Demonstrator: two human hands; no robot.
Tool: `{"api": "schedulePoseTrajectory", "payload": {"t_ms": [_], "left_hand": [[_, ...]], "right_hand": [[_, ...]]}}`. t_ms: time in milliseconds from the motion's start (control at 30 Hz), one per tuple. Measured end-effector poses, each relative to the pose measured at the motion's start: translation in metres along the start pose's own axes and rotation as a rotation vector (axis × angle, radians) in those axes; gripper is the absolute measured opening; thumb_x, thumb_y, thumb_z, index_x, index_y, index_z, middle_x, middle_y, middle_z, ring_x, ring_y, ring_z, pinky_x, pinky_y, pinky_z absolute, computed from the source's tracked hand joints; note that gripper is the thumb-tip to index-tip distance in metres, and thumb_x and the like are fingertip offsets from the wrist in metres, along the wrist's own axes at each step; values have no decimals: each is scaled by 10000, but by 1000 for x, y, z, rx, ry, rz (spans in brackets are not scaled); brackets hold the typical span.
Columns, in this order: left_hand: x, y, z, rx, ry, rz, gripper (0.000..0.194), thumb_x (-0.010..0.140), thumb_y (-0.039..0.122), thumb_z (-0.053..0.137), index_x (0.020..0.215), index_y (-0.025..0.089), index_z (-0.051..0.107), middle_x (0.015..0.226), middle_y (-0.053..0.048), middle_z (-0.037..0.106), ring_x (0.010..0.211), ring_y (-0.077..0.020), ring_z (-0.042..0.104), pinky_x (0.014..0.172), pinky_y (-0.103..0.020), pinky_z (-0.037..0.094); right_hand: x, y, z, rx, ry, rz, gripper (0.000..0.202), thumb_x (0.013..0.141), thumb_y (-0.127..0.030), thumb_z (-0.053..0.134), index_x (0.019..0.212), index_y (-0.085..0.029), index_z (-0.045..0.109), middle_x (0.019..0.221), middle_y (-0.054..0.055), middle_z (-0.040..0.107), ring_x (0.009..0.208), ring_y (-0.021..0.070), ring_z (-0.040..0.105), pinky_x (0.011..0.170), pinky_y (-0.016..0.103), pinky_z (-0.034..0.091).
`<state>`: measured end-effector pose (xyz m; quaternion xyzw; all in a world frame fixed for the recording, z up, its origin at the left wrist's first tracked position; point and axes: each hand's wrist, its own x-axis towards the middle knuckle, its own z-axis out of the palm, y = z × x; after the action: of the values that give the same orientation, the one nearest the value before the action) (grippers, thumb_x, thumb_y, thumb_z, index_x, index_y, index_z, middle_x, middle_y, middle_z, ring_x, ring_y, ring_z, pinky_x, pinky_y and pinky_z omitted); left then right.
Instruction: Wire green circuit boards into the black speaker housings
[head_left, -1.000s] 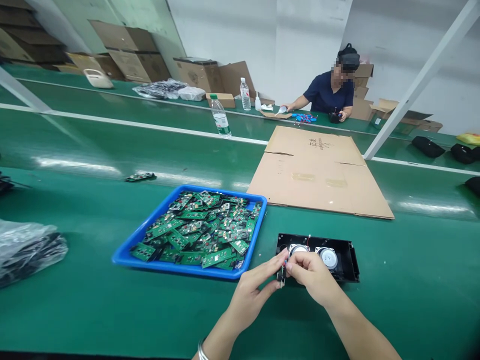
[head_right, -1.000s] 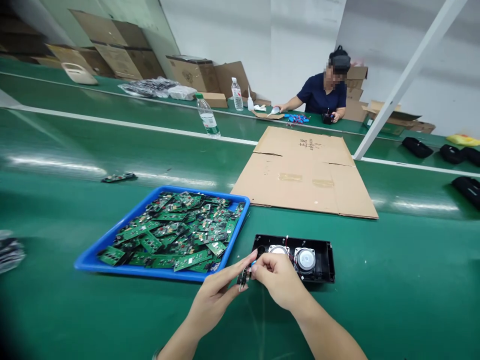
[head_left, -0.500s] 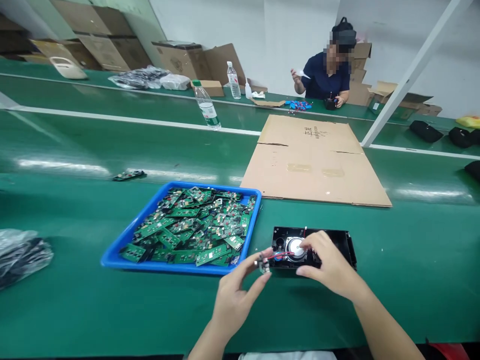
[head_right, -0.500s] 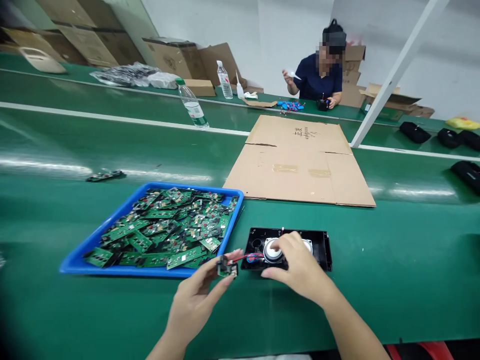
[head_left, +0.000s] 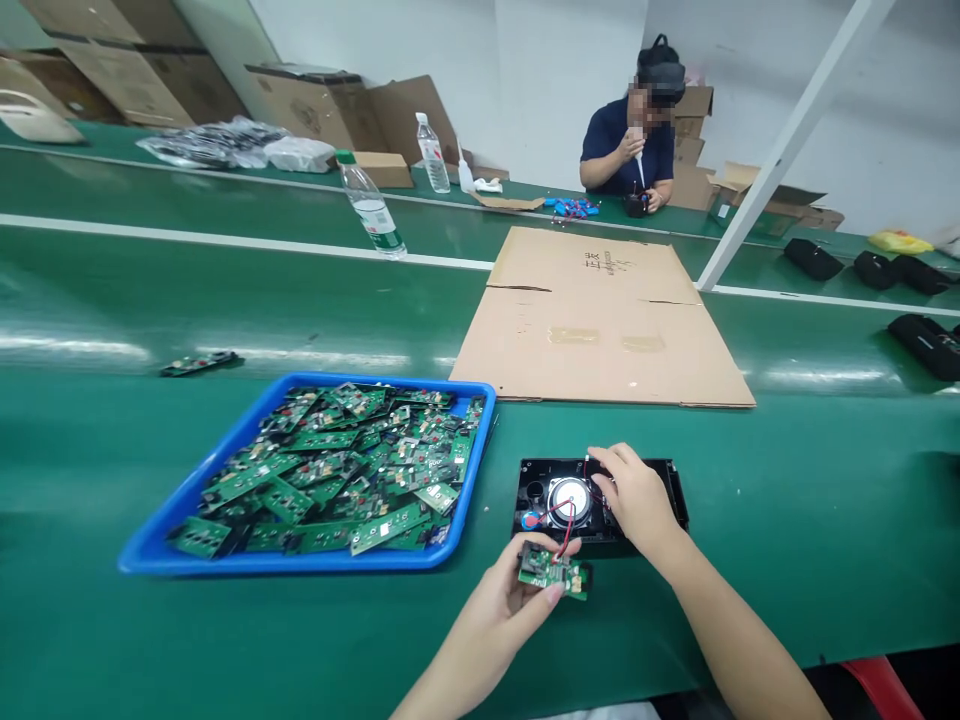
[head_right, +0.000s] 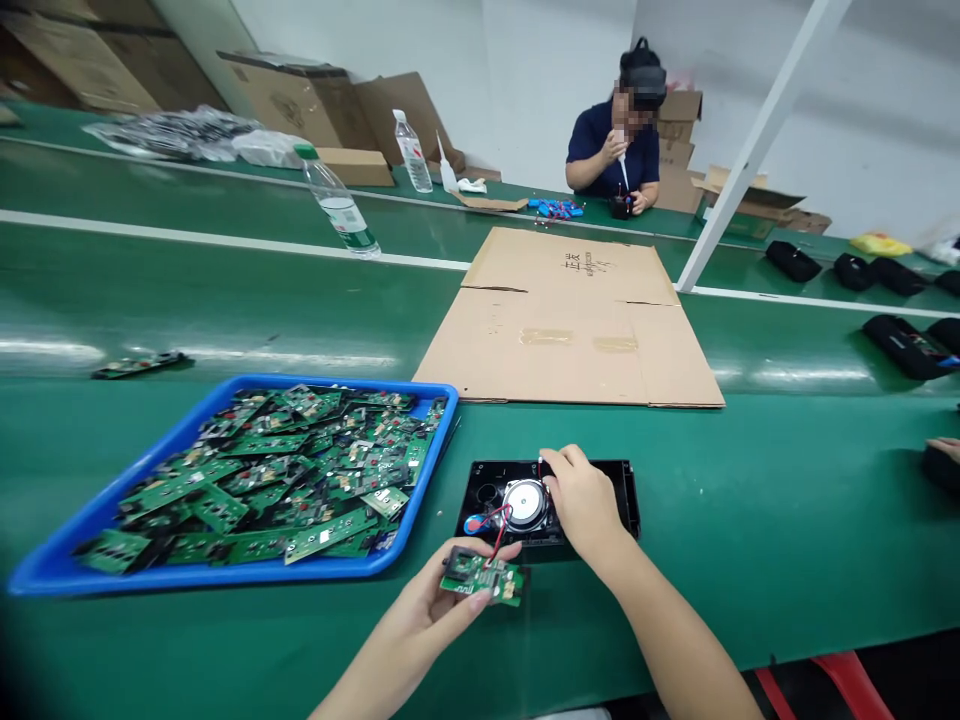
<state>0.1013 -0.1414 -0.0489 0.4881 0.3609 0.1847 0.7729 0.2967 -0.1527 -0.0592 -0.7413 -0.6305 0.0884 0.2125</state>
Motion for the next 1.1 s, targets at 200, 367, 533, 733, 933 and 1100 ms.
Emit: {"api": "schedulePoseTrajectory", "payload": {"t_ms": [200, 367, 533, 733, 933, 1100], "left_hand": [[8, -1, 10, 68, 116, 50, 291, 750, 375, 597, 985, 226, 512, 888, -21, 652, 774, -177, 628, 789, -334, 517], [13, 4, 16, -4, 154, 26, 326, 760, 349, 585, 1041, 217, 485, 945, -51, 663, 895, -216, 648, 841, -383, 527], [31, 5, 30, 19, 143, 60, 308, 767, 320, 564, 1033, 198, 470, 944, -69, 662, 908, -227, 658, 825, -386, 543], [46, 7, 38, 83, 249, 132, 325, 753, 340, 567, 1018, 171, 485, 894, -87, 689, 851, -254, 677, 772, -409, 564], [47, 8, 39, 94, 254, 130, 313, 744, 312, 562, 1016, 169, 496, 867, -82, 697, 828, -251, 683, 750, -398, 570], [47, 7, 42, 102, 226, 91, 375, 745, 322, 549, 1068, 152, 465, 910, -98, 684, 858, -244, 675, 771, -395, 565]], "right_hand": [[15, 7, -4, 64, 23, -62, 208, 852, -158, 455, 769, -200, 641, 810, 44, 590, 682, 157, 569, 589, 263, 436], [-3, 30, -24, 381, 104, 48, 176, 868, -260, 427, 754, -193, 544, 827, 42, 581, 634, 135, 553, 609, 271, 465], [-20, 29, -22, 799, 0, 234, 159, 836, -341, 461, 827, -193, 517, 644, 1, 613, 490, 113, 521, 492, 238, 438], [-23, 20, -10, 918, -39, 300, 109, 731, -283, 599, 730, -187, 547, 618, -12, 623, 538, 125, 569, 524, 239, 453], [-28, 21, -15, 742, -31, 119, 124, 781, -205, 551, 784, -203, 674, 838, 35, 653, 789, 165, 593, 683, 281, 473], [-30, 17, -18, 582, -2, 0, 118, 820, -162, 530, 778, -192, 636, 792, 37, 629, 761, 168, 550, 638, 284, 454]]}}
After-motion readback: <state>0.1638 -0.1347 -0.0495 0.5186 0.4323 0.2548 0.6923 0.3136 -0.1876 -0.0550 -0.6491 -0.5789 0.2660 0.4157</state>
